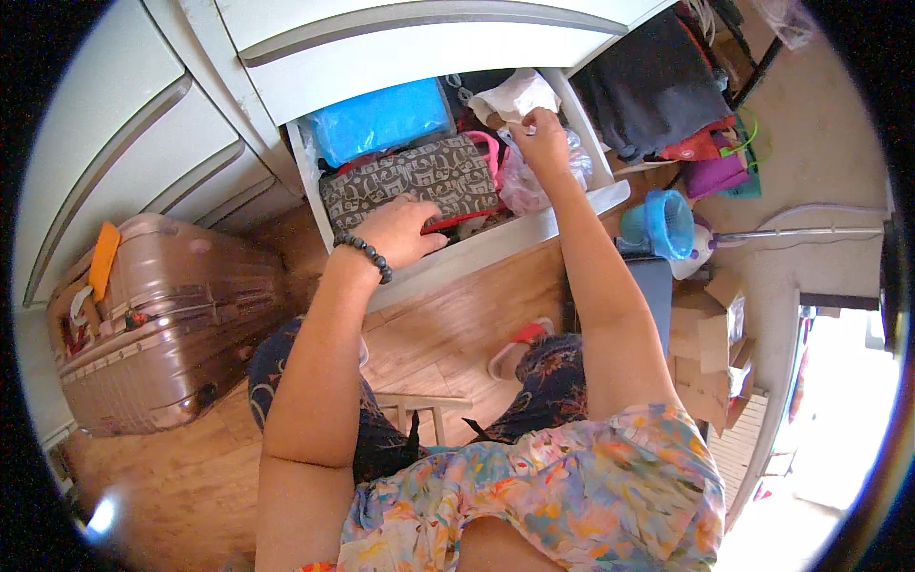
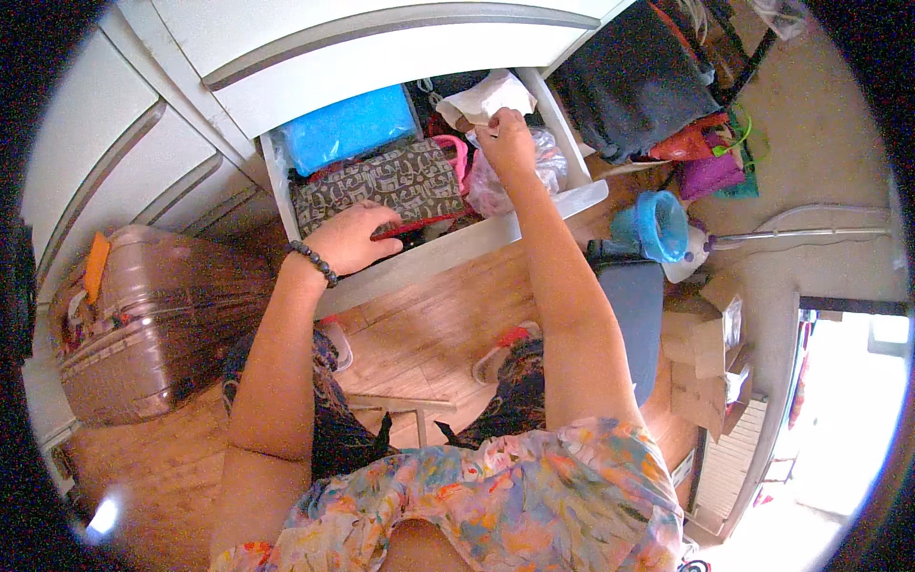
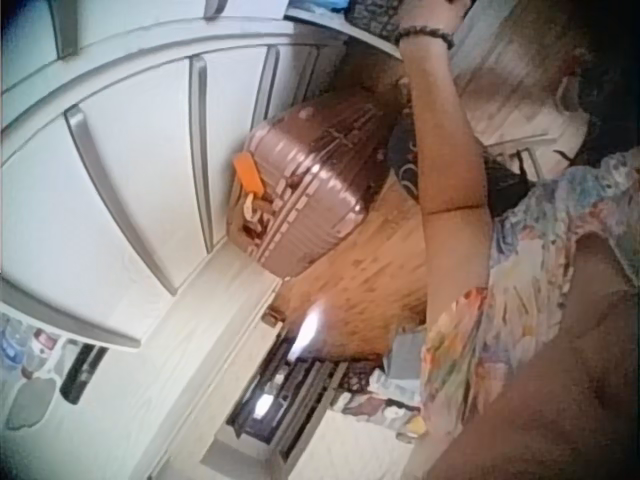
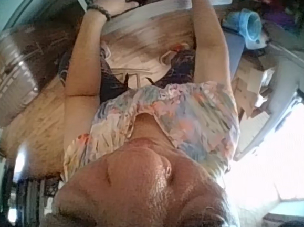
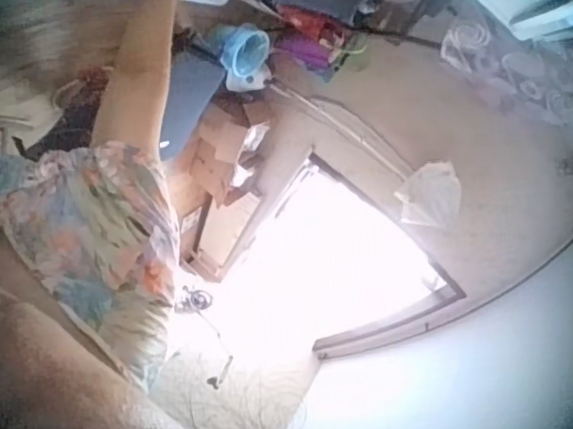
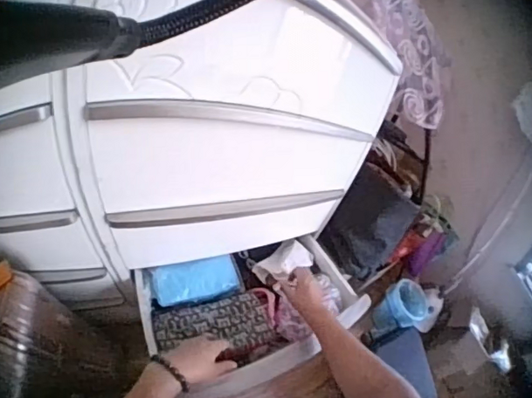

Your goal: The person sits on the floor and organizes items in a white drawer, moving stuffed toys and cables. They then handle a black suitcase and a pink suitcase, opening the pink suitcase to reveal its contents.

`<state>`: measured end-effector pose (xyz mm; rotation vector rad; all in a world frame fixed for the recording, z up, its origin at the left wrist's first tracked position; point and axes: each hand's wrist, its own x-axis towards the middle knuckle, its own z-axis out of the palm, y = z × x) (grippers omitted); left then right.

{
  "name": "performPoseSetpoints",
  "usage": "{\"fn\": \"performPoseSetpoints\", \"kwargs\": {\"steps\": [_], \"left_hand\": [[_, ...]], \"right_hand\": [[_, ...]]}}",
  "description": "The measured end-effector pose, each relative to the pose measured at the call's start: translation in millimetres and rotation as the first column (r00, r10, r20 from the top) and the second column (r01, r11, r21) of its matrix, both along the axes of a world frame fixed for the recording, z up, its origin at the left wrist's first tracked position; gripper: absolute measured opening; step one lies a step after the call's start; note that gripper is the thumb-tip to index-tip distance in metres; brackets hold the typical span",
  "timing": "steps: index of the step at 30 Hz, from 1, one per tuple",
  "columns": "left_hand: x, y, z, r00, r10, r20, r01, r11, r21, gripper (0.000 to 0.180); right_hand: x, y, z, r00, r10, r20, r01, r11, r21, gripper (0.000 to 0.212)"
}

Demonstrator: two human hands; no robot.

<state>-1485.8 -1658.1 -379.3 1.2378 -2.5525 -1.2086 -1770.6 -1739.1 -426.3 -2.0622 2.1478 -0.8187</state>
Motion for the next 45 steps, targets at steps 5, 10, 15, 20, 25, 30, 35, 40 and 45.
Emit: {"fn": "performPoseSetpoints", "kwargs": {"steps": [5, 10, 15, 20, 25, 30, 35, 40, 45], "left_hand": [[-3, -1, -11, 0.999, -0.04, -0.031, 0.039, 0.999, -0.032, 0.039], [-3, -4, -14, 0.998, -0.033, 0.046, 0.033, 0.999, 0.004, 0.043], [-4, 3, -9, 0.965, 0.062, 0.256, -0.057, 0.998, -0.027, 0.046], [-3, 4, -4, 0.967, 0.087, 0.24, -0.079, 0.996, -0.042, 0.044], [-12, 4, -1, 0.977, 0.088, 0.196, -0.061, 0.988, -0.141, 0.036], [-10, -5, -10, 0.976, 0.183, -0.121, -0.209, 0.946, -0.25, 0.029], [-32, -5, -4, 0.569, 0.599, -0.563, -0.287, 0.787, 0.547, 0.042], [-58, 12, 14, 0.373, 0.608, -0.701, -0.043, 0.766, 0.642, 0.025], [-75, 34, 21, 0.381, 0.567, -0.731, 0.029, 0.783, 0.622, 0.025]], "right_hand": [[5, -15, -19, 0.993, 0.057, -0.107, -0.045, 0.993, 0.108, 0.037], [6, -38, -19, 0.964, -0.037, -0.263, 0.09, 0.977, 0.193, 0.033], [21, -54, -23, 0.963, 0.164, -0.212, -0.201, 0.965, -0.169, 0.028], [71, -69, -27, 0.943, 0.044, -0.331, 0.075, 0.938, 0.338, 0.033], [36, -82, -21, 0.991, 0.014, -0.136, 0.016, 0.975, 0.219, 0.032], [33, -4, 19, 0.795, -0.026, 0.607, -0.112, 0.975, 0.189, 0.026], [59, 115, 65, 0.238, 0.051, 0.97, -0.258, 0.966, 0.012, 0.023], [45, 179, 79, 0.484, 0.156, 0.861, -0.276, 0.961, -0.019, 0.017], [43, 193, 84, 0.166, 0.126, 0.978, -0.188, 0.978, -0.094, 0.016]]}}
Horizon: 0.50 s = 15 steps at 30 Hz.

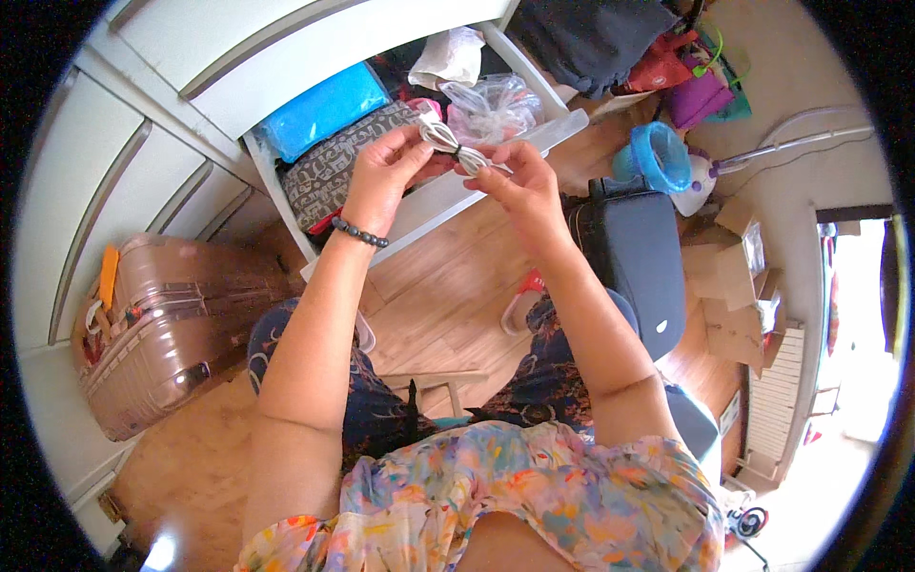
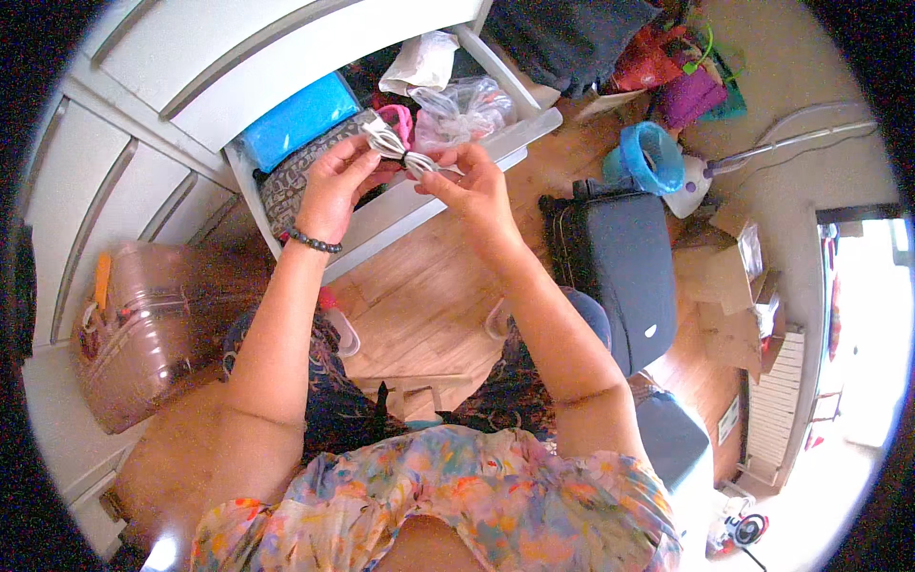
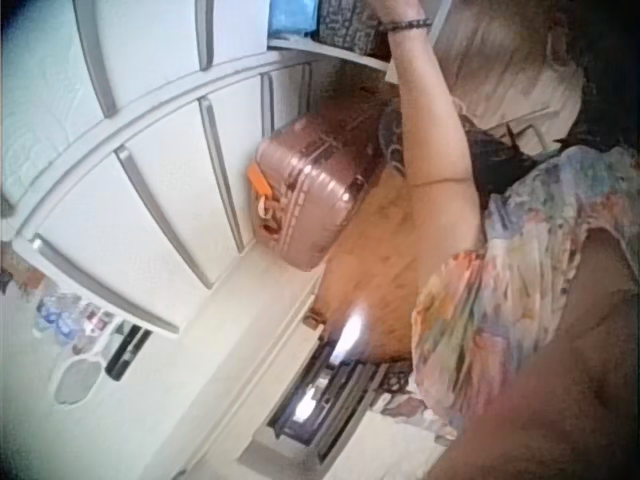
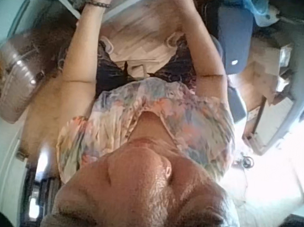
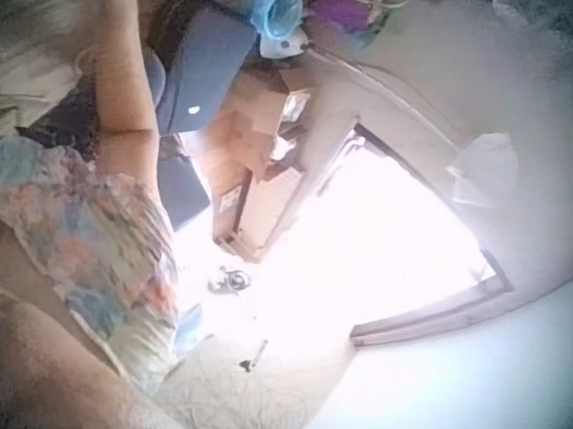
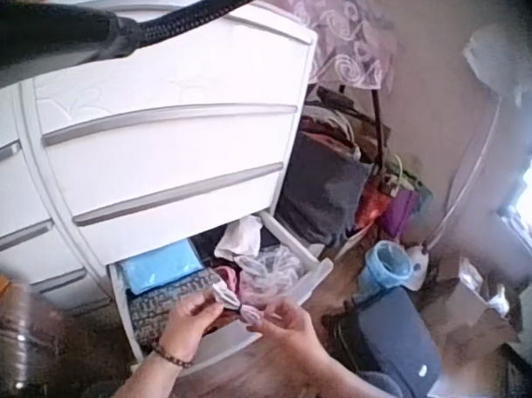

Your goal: The person sits on the floor and organizes items in a white drawer, moving stuffed toys and cables. They then handle a black suitcase and a pink suitcase, opening the pink suitcase to reveal its contents.

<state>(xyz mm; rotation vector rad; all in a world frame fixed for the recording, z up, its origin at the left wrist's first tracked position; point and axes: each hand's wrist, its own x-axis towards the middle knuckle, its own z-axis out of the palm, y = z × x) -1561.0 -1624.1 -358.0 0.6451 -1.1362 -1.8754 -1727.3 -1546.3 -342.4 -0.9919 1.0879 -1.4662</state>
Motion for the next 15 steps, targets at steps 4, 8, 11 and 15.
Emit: {"fn": "performPoseSetpoints", "kwargs": {"steps": [4, 8, 11, 15], "left_hand": [[-13, 7, -4, 0.999, -0.024, 0.039, 0.025, 0.999, -0.026, 0.024], [-15, 2, -10, 0.991, -0.003, 0.133, 0.009, 0.999, -0.044, 0.025], [-17, 4, -9, 0.988, 0.017, 0.152, -0.009, 0.999, -0.05, 0.024], [-18, 5, -6, 0.975, 0.017, 0.221, -0.011, 1.0, -0.028, 0.022]], "right_hand": [[-6, -9, -4, 0.996, 0.04, -0.081, -0.037, 0.999, 0.035, 0.022], [-12, -13, -13, 0.996, 0.068, -0.054, -0.064, 0.996, 0.07, 0.021], [-15, -7, -17, 0.993, 0.061, 0.099, -0.077, 0.984, 0.162, 0.018], [-20, -5, -19, 0.979, 0.082, 0.187, -0.125, 0.966, 0.227, 0.017]]}}
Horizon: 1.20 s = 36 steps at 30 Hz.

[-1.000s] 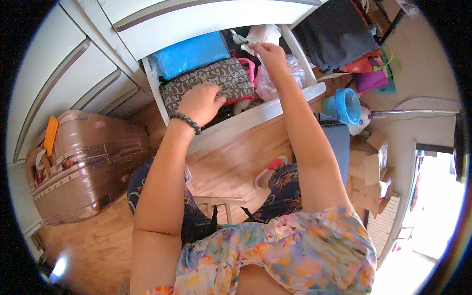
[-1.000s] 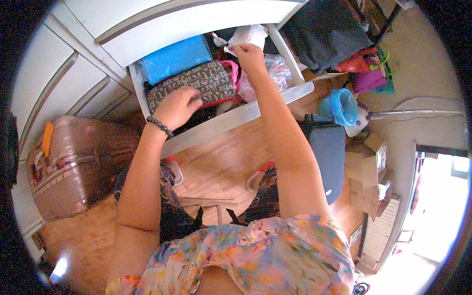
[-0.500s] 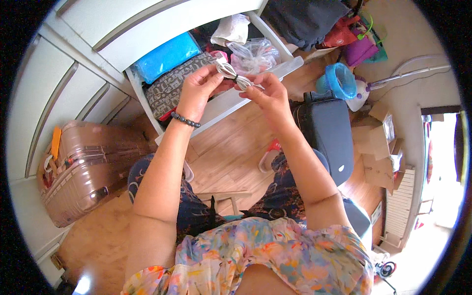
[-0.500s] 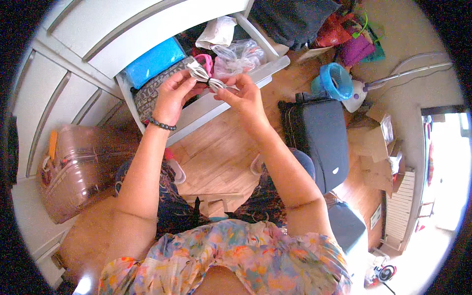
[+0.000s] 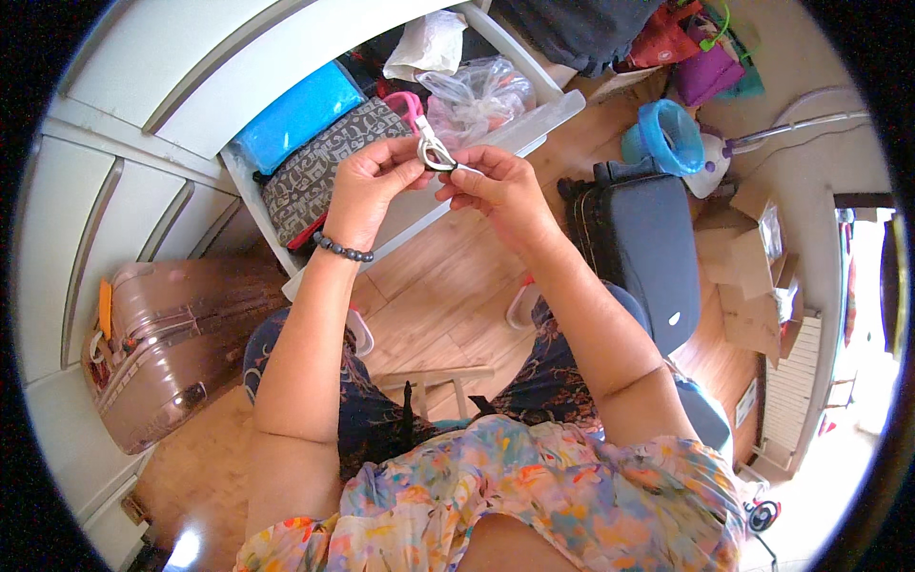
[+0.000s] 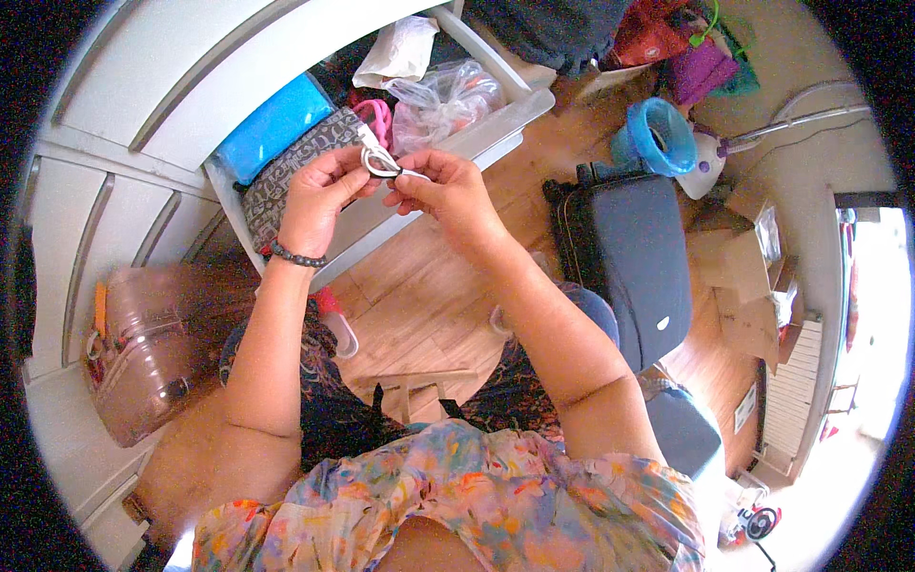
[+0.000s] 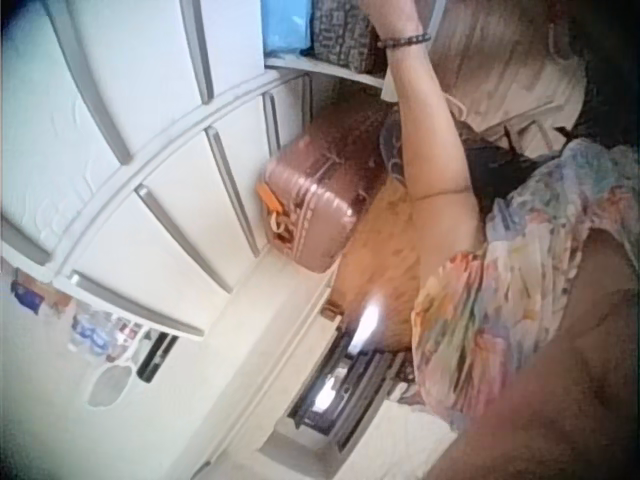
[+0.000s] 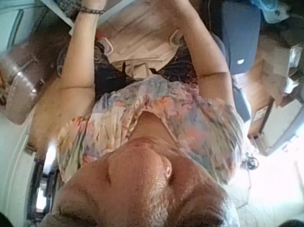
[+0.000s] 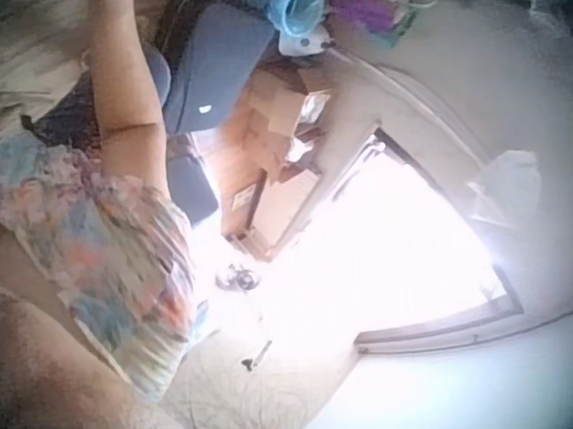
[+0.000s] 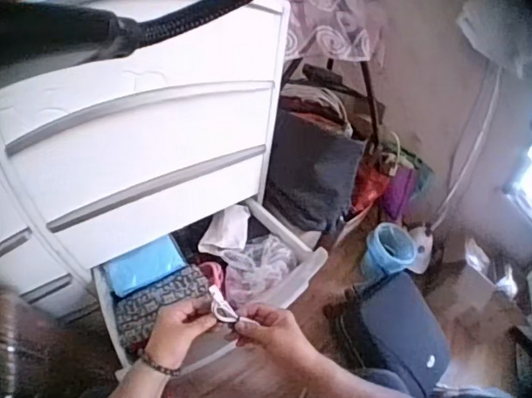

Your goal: The person sits on the floor and organizes items in a white drawer, moving stuffed toys and cables. They then handle a black suitcase and a pink suitcase, opening the pink suitcase to reveal its contents.

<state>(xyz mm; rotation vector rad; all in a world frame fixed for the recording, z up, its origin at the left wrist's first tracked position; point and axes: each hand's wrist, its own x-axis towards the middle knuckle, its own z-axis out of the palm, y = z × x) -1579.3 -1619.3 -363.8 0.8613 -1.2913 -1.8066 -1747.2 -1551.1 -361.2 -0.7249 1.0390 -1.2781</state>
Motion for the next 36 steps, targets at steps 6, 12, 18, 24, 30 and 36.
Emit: {"fn": "performPoseSetpoints", "kwargs": {"steps": [6, 12, 18, 24, 30, 36], "left_hand": [[7, -8, 1, 0.993, 0.048, 0.106, -0.044, 0.998, -0.038, 0.02], [7, -13, 3, 0.991, 0.137, 0.001, -0.136, 0.986, -0.098, 0.026], [16, -14, 3, 0.999, 0.049, 0.008, -0.048, 0.992, -0.117, 0.024], [21, -19, -2, 0.989, 0.146, -0.016, -0.147, 0.979, -0.142, 0.019], [19, -18, -2, 0.985, 0.164, -0.052, -0.168, 0.98, -0.102, 0.021], [23, -22, -5, 0.987, 0.144, -0.073, -0.149, 0.987, -0.061, 0.022]], "right_hand": [[7, -4, 0, 0.995, -0.084, 0.058, 0.084, 0.996, 0.008, 0.015], [10, -10, -6, 0.986, -0.139, -0.095, 0.134, 0.99, -0.053, 0.014], [17, -10, -9, 0.962, -0.124, -0.244, 0.091, 0.986, -0.142, 0.019], [21, -10, 4, 0.998, -0.06, 0.006, 0.06, 0.998, -0.013, 0.022], [15, -12, -9, 0.995, -0.068, -0.066, 0.063, 0.995, -0.084, 0.022], [19, -14, -12, 0.989, -0.125, -0.072, 0.115, 0.984, -0.134, 0.029]]}}
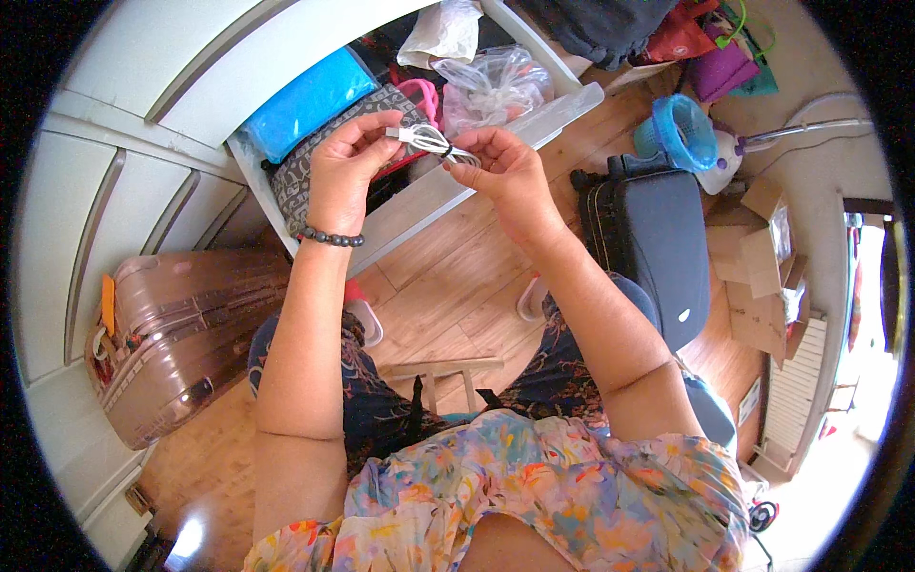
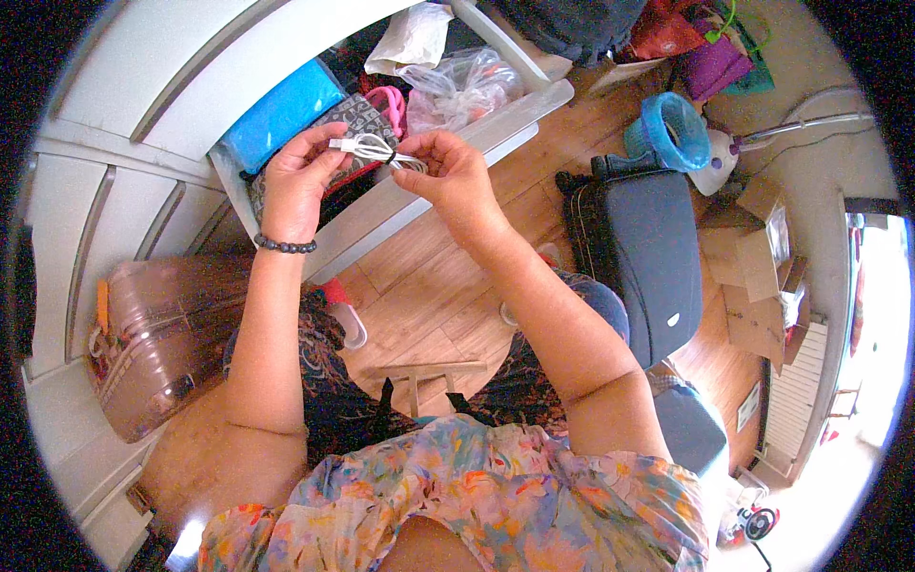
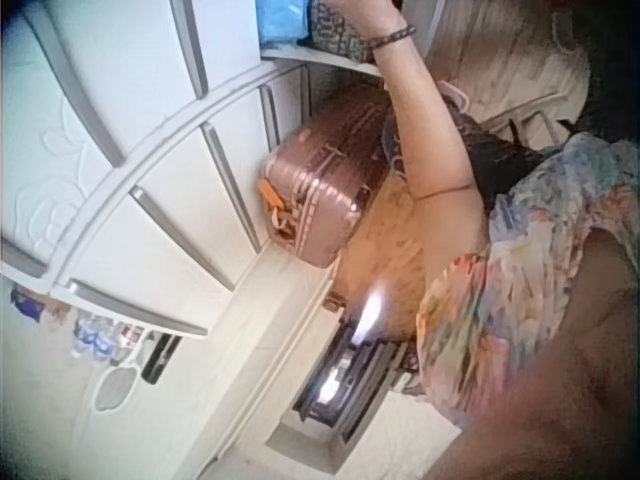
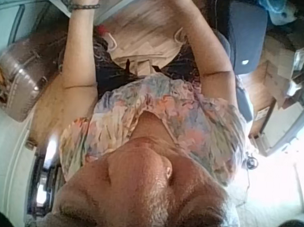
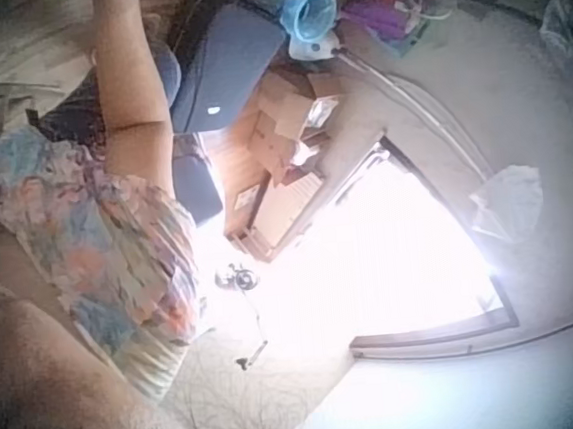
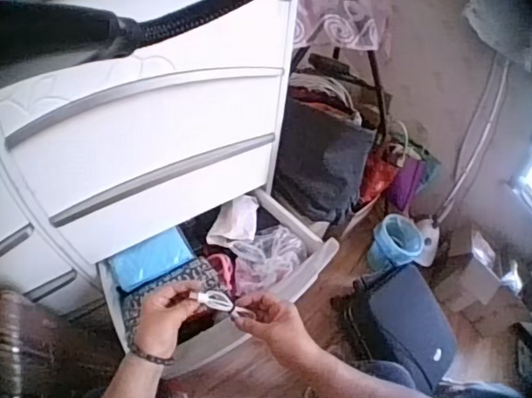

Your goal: The person sits on the floor and organizes items in a white drawer, moving stuffed toys and cables. They then handle a black suitcase and a pink suitcase, opening the pink suitcase to reveal its contents.

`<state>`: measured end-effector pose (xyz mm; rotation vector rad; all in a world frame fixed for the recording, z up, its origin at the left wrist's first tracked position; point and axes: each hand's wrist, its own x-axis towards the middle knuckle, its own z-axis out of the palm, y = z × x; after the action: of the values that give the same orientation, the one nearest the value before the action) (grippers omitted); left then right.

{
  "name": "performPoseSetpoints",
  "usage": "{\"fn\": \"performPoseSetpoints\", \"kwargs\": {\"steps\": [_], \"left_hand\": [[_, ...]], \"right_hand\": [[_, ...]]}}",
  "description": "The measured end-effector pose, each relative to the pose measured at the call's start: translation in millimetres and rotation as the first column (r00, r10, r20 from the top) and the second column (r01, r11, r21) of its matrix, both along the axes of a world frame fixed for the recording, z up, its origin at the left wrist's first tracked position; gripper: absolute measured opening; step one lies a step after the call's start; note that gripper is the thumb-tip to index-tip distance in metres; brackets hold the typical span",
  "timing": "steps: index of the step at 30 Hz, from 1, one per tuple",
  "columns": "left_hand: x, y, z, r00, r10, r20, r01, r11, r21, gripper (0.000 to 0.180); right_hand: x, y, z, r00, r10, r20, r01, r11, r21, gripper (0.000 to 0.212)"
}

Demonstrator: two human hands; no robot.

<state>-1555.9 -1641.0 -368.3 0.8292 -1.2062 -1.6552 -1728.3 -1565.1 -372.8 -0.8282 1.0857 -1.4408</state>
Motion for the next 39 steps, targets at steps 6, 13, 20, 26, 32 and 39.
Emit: {"fn": "performPoseSetpoints", "kwargs": {"steps": [6, 13, 20, 26, 32, 39], "left_hand": [[-1, 2, 4, 0.998, 0.038, -0.043, -0.034, 0.996, 0.085, 0.021], [-1, 4, 10, 0.998, 0.055, -0.043, -0.05, 0.993, 0.111, 0.019], [-4, 5, 11, 0.972, 0.051, -0.229, -0.016, 0.988, 0.152, 0.026], [-3, 5, 15, 0.945, -0.096, -0.313, 0.168, 0.963, 0.212, 0.032], [-5, 5, 9, 0.978, -0.074, -0.197, 0.102, 0.986, 0.135, 0.022], [0, 1, 1, 0.981, 0.004, -0.192, 0.026, 0.988, 0.155, 0.017]], "right_hand": [[0, 0, 0, 0.999, -0.015, -0.036, 0.013, 0.999, -0.045, 0.032], [1, 1, -8, 0.979, 0.032, -0.202, -0.021, 0.998, 0.056, 0.023], [6, 3, 0, 0.983, -0.007, -0.182, 0.02, 0.998, 0.068, 0.017], [5, 0, -5, 0.984, -0.052, -0.172, 0.063, 0.997, 0.054, 0.016], [5, -1, -9, 0.968, -0.07, -0.241, 0.075, 0.997, 0.014, 0.018], [7, 0, -1, 0.982, 0.013, -0.189, 0.003, 0.997, 0.082, 0.022]]}}
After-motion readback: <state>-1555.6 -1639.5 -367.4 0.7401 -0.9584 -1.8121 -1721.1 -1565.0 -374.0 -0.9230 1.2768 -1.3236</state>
